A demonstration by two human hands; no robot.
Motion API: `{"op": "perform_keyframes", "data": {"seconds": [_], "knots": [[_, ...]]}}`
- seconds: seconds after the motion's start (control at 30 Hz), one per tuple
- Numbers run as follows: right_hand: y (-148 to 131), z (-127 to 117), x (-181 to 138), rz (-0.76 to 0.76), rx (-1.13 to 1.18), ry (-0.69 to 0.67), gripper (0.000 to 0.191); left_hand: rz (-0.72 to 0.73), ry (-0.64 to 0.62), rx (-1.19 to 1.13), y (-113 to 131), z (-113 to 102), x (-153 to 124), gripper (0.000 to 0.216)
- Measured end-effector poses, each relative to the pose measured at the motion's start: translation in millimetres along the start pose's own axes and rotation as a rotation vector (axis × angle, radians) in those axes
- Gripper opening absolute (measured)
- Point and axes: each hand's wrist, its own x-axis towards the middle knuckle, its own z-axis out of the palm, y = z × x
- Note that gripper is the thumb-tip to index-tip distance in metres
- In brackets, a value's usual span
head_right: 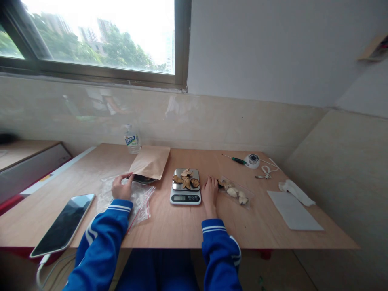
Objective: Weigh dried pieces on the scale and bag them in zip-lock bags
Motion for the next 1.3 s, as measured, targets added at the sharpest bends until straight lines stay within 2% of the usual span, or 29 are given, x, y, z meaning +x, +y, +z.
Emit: {"op": "perform_keyframes", "data": {"seconds": [0.13, 0.27, 0.43, 0.53, 0.6, 0.7, 0.8, 0.87, 1.07, 1.3], "knots": [[-0.2, 0.9, -1.6, 0.017, -0.002, -0.025, 0.033, -0.007, 0.004, 0.006, 0.7, -0.7, -0.2, 0.026], [-1.2, 2.2, 0.3, 0.030, 0.109, -0.003, 0.034, 0.004, -0.011, -0.006, 0.0, -1.5, -0.2, 0.028], [-6.6, -4.3, 9.6, 0.132, 0.308, 0.115, 0.038, 0.004, -0.012, -0.012, -1.0, -0.4, 0.2, 0.029], [-12.7, -7.7, 13.6, 0.219, 0.503, 0.181, 0.042, 0.007, -0.006, -0.010, -1.4, 1.3, 0.7, 0.026], [-17.3, -7.2, 13.6, 0.253, 0.649, 0.143, 0.044, 0.005, -0.006, -0.008, -1.6, 1.9, 0.9, 0.026], [-23.4, -5.4, 11.2, 0.256, 0.774, -0.004, 0.043, 0.009, -0.013, -0.003, -1.6, 1.7, 1.0, 0.026], [-27.0, -7.9, 9.2, 0.205, 0.745, -0.134, 0.039, 0.020, -0.024, 0.002, -1.1, 1.1, 0.9, 0.027], [-27.8, -11.9, 9.0, 0.181, 0.686, -0.149, 0.043, 0.017, -0.024, 0.005, -0.2, 0.8, 0.8, 0.028], [-26.7, -18.0, 11.2, 0.173, 0.551, -0.069, 0.052, -0.011, -0.048, 0.026, 4.3, -0.4, 0.2, 0.029], [-26.7, -17.0, 11.6, 0.110, 0.475, 0.003, 0.049, -0.020, -0.083, 0.031, 5.8, -3.5, 0.0, 0.024]]}}
